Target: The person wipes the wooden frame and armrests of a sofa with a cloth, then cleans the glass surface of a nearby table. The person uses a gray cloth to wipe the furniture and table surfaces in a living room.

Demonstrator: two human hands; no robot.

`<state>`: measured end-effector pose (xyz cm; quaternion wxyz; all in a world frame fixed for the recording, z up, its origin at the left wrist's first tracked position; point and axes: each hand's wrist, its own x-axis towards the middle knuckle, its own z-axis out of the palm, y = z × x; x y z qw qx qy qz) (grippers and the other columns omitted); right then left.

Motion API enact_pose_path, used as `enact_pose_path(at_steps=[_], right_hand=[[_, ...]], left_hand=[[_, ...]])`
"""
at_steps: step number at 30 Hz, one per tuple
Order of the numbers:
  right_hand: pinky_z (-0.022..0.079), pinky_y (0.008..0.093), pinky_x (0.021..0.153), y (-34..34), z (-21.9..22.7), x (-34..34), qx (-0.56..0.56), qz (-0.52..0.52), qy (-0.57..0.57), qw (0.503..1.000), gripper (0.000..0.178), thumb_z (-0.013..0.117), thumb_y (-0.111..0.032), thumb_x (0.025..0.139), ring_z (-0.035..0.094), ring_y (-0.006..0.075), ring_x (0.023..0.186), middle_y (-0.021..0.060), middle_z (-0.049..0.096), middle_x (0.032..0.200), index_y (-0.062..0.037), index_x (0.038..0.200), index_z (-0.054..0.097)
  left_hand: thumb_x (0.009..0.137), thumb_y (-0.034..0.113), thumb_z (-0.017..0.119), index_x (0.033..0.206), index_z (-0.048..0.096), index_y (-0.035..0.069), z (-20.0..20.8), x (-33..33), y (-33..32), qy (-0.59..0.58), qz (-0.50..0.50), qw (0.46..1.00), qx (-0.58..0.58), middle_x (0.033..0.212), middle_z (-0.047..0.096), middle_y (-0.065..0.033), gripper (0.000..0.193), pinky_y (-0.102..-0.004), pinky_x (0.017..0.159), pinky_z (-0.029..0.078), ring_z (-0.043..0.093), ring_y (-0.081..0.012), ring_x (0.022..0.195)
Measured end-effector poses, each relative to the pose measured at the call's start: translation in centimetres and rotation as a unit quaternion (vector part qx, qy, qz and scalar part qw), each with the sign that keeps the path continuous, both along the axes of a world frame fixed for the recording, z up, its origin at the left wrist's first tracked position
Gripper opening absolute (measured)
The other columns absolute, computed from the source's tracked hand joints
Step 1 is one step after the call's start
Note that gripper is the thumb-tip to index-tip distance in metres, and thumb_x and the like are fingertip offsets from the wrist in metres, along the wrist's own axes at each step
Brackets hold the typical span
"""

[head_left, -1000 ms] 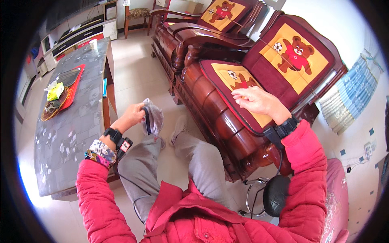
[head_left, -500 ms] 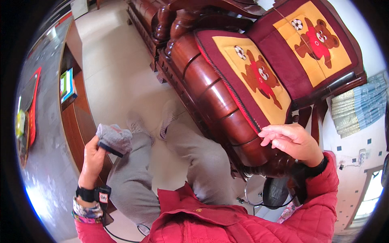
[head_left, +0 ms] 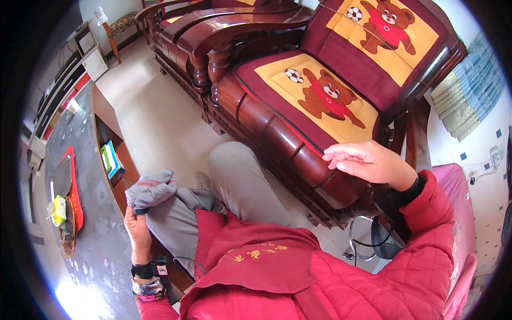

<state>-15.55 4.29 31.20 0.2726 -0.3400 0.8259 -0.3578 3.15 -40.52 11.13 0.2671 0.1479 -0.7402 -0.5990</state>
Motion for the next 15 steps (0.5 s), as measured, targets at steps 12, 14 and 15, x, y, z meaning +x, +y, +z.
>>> enact_pose_path(at_steps=[12,14,15], right_hand=[[0.046,0.0249,0.072,-1.1,1.3,1.8,0.006,0.009,0.139,0.99,0.026,0.05,-0.008,0.085,0.061,0.0157,0.082,0.0106,0.062,0.093,0.0022,0.109,0.052],[0.047,0.0257,0.068,-0.4,2.7,4.7,-0.007,0.027,0.173,0.984,0.027,0.051,-0.002,0.08,0.061,0.0166,0.08,0.0123,0.062,0.089,0.0016,0.107,0.054],[0.048,0.03,0.069,0.0,3.1,6.1,-0.021,0.048,0.161,0.985,0.024,0.053,-0.01,0.083,0.061,0.0242,0.077,0.0126,0.061,0.088,0.0011,0.105,0.053]], left_hand=[[0.091,0.012,0.045,0.114,0.051,0.001,2.3,0.6,1.5,0.007,-0.043,0.999,-0.003,0.103,0.056,-0.003,0.026,-0.0251,0.079,0.045,0.055,-0.0118,0.09],[0.091,0.017,0.046,0.112,0.052,0.001,2.7,0.7,1.7,0.021,-0.068,0.997,0.008,0.103,0.057,-0.0043,0.027,-0.0258,0.081,0.044,0.055,-0.0118,0.091],[0.091,0.019,0.046,0.112,0.051,0.001,2.8,0.7,1.9,0.043,-0.096,0.994,0.041,0.104,0.057,-0.0049,0.028,-0.0265,0.082,0.044,0.055,-0.0122,0.092]])
